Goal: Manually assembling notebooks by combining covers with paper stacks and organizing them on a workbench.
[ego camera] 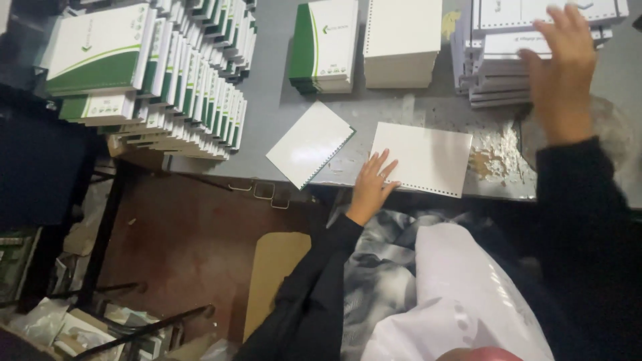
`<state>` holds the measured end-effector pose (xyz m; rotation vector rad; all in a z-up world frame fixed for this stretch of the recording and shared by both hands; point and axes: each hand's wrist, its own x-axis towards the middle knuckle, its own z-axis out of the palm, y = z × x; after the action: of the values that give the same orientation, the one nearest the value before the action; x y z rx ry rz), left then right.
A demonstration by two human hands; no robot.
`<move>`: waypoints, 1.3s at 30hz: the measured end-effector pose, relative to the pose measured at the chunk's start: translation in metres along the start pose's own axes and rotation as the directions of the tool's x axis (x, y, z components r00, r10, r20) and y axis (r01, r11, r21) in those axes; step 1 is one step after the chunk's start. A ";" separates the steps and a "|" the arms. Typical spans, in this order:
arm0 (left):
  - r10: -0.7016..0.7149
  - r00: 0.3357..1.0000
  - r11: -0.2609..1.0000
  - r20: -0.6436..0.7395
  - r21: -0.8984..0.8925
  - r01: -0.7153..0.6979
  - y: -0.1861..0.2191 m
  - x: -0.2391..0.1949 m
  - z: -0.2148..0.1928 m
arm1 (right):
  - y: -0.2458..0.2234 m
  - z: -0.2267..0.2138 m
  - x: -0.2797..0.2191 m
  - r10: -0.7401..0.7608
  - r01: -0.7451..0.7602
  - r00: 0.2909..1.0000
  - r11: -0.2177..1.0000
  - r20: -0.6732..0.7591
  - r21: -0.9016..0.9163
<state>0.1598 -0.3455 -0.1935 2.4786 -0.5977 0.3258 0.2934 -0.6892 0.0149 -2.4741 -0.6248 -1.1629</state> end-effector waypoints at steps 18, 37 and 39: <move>-0.080 0.993 0.997 -0.085 -0.026 0.078 0.023 -0.011 -0.004 | 0.028 0.042 0.053 -0.357 0.577 0.815 0.559 0.456 -0.595; -0.078 0.995 0.997 -0.069 -0.035 0.075 0.021 -0.013 -0.005 | 0.102 0.148 0.021 -0.030 0.200 0.952 0.813 0.303 -0.546; -0.059 0.994 0.998 -0.097 -0.030 0.056 0.019 -0.009 -0.004 | 0.183 0.149 0.027 -0.055 0.100 0.993 0.874 0.108 -0.475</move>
<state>0.1423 -0.3547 -0.1843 2.4331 -0.4863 0.4109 0.4988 -0.7673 -0.0755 -2.9545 -0.5087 -1.3799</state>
